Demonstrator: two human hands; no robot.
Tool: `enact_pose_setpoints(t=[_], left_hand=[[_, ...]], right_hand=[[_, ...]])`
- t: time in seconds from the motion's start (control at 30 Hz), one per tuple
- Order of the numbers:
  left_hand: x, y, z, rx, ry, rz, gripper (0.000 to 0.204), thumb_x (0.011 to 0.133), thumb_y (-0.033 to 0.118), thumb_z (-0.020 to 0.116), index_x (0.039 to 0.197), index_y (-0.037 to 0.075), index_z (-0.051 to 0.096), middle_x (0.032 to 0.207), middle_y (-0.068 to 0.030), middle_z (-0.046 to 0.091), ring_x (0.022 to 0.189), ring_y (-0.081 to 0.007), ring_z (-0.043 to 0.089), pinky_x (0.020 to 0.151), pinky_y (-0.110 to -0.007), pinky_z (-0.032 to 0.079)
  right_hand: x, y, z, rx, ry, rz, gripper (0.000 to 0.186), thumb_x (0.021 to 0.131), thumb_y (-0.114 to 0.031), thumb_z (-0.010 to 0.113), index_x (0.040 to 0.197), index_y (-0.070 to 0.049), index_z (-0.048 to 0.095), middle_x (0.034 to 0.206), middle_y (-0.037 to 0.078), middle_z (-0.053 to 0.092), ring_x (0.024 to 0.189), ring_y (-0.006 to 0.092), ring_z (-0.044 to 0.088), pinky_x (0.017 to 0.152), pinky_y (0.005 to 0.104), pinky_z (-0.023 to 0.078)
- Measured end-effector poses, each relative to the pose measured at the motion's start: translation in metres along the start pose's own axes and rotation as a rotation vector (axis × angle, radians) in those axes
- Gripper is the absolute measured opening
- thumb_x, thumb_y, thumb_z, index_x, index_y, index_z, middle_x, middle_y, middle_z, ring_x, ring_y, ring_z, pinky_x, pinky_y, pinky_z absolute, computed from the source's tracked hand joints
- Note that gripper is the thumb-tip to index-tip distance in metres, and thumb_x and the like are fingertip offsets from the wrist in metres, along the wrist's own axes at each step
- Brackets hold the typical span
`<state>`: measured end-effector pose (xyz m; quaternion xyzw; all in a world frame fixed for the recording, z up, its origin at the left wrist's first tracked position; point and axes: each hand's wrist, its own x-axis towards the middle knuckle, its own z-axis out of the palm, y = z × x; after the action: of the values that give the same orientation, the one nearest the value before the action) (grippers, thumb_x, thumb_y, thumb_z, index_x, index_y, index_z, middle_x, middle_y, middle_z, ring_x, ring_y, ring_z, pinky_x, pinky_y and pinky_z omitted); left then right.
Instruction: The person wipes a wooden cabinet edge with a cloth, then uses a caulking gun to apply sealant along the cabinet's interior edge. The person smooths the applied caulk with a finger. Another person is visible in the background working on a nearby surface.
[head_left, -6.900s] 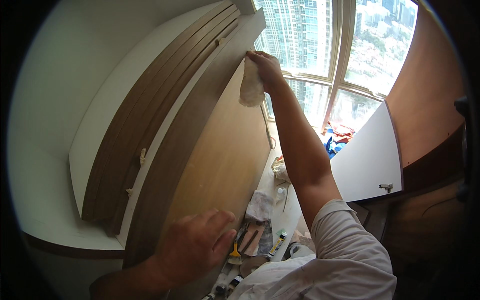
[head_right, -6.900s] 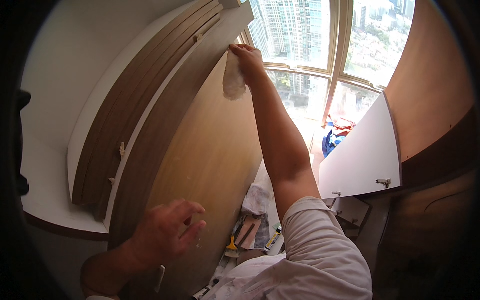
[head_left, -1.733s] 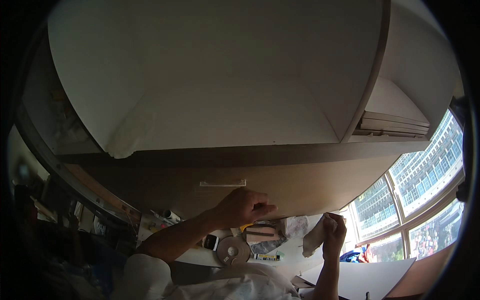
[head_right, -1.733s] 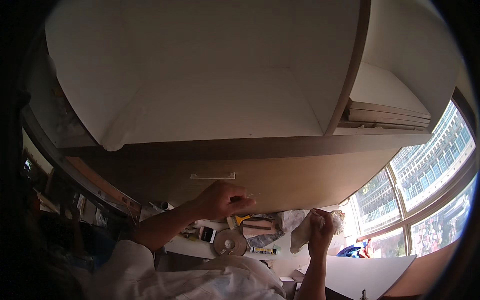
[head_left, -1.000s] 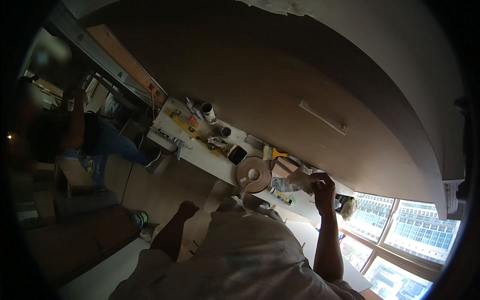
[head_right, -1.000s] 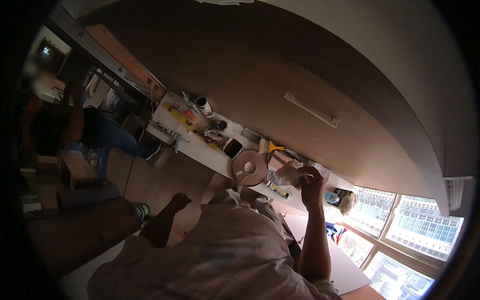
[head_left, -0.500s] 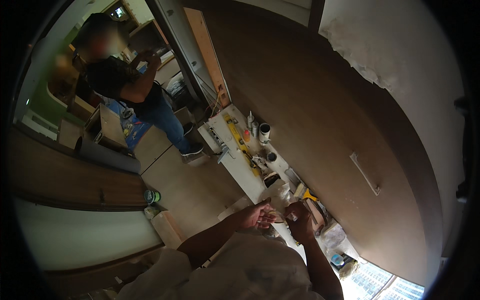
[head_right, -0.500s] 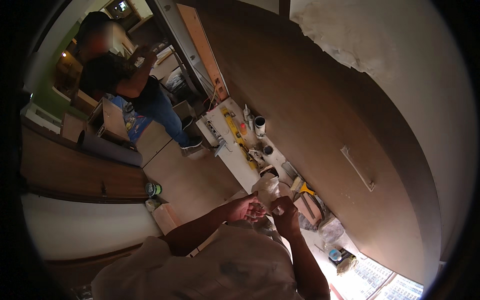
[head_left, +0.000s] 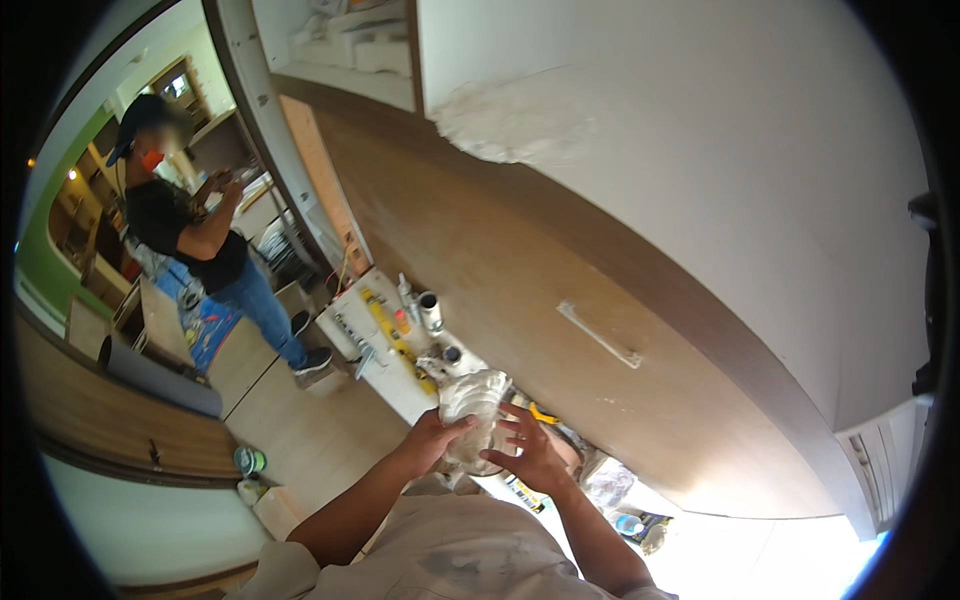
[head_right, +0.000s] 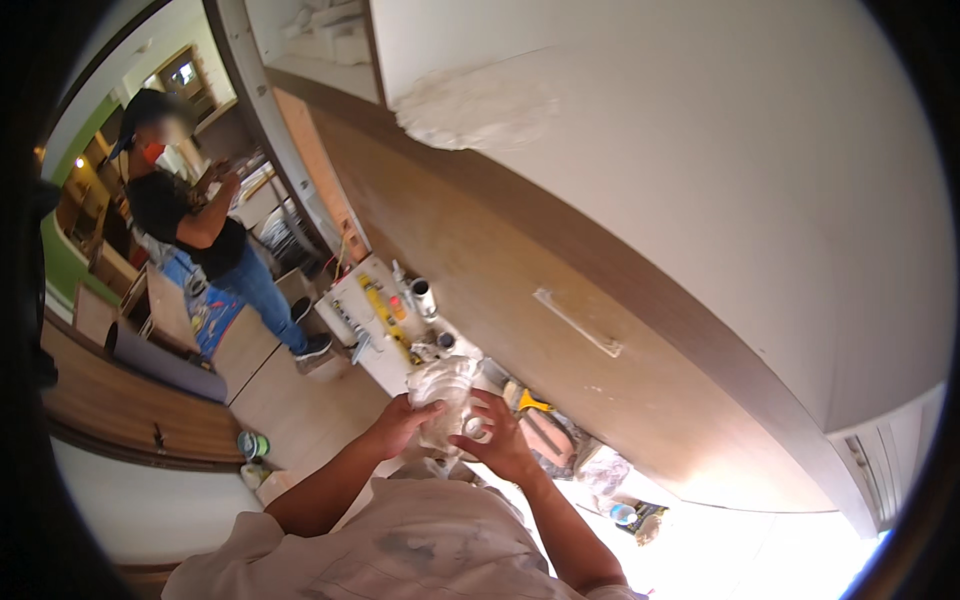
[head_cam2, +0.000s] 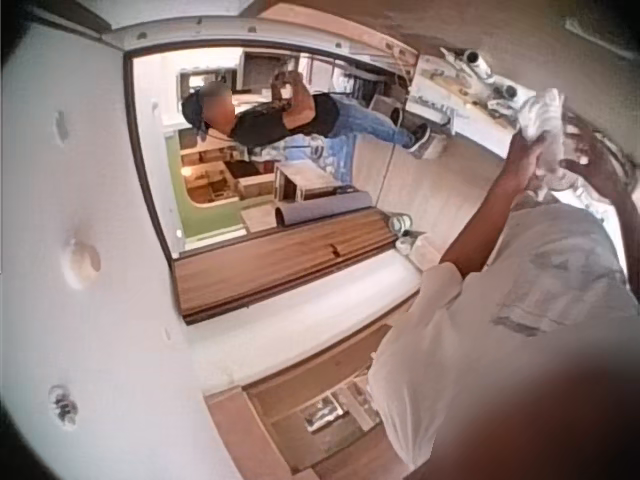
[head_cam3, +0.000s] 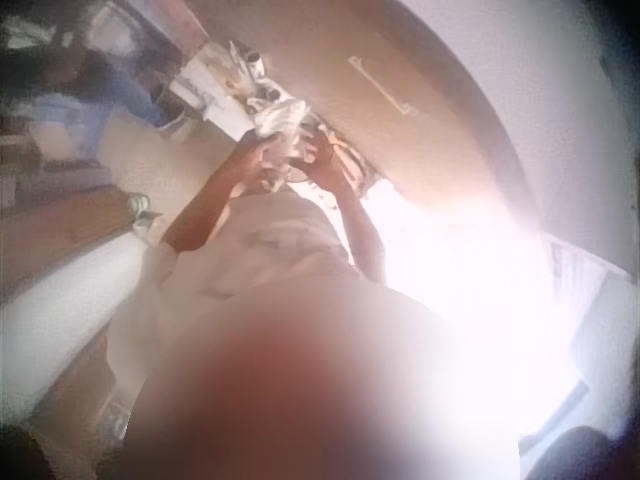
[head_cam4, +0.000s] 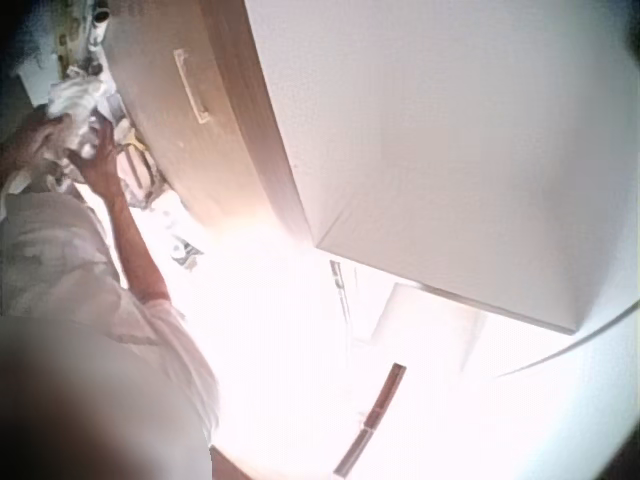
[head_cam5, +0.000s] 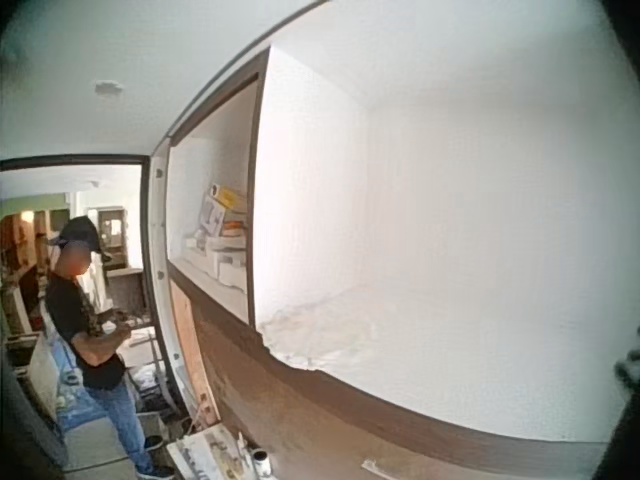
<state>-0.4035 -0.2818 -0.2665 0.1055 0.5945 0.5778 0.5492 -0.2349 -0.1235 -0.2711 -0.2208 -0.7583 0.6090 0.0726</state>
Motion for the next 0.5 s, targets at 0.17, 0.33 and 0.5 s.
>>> enact_pose_setpoints(t=[0.17,0.33,0.5], left_hand=[[-0.020,0.039,0.035,0.002,-0.148,0.249,0.050,0.104,0.018,0.069,0.149,0.003,0.053,0.139,-0.0049,0.065,0.127,-0.0149,0.060,0.108,-0.036,0.049],[-0.053,0.053,0.052,-0.110,-0.182,0.375,0.054,0.100,0.018,0.076,0.147,0.003,0.055,0.135,-0.0066,0.067,0.125,-0.0170,0.063,0.106,-0.034,0.052],[-0.076,0.067,0.061,-0.131,-0.096,0.473,0.050,0.096,0.007,0.079,0.141,0.002,0.059,0.128,-0.0073,0.070,0.118,-0.0162,0.067,0.101,-0.033,0.055]], right_hand=[[-0.004,-0.044,-0.015,-0.090,-0.037,-0.160,0.098,0.083,-0.032,0.093,0.157,0.001,0.038,0.147,0.022,0.053,0.129,0.0329,0.063,0.106,0.0432,0.056],[-0.015,-0.101,-0.053,-0.073,-0.009,-0.371,0.075,0.077,-0.017,0.096,0.140,0.002,0.059,0.120,0.016,0.068,0.113,0.0290,0.069,0.100,0.0392,0.057],[-0.020,-0.155,-0.079,-0.185,0.024,-0.518,0.072,0.069,-0.012,0.099,0.131,0.001,0.065,0.108,0.012,0.065,0.096,0.0253,0.066,0.086,0.0361,0.054]])
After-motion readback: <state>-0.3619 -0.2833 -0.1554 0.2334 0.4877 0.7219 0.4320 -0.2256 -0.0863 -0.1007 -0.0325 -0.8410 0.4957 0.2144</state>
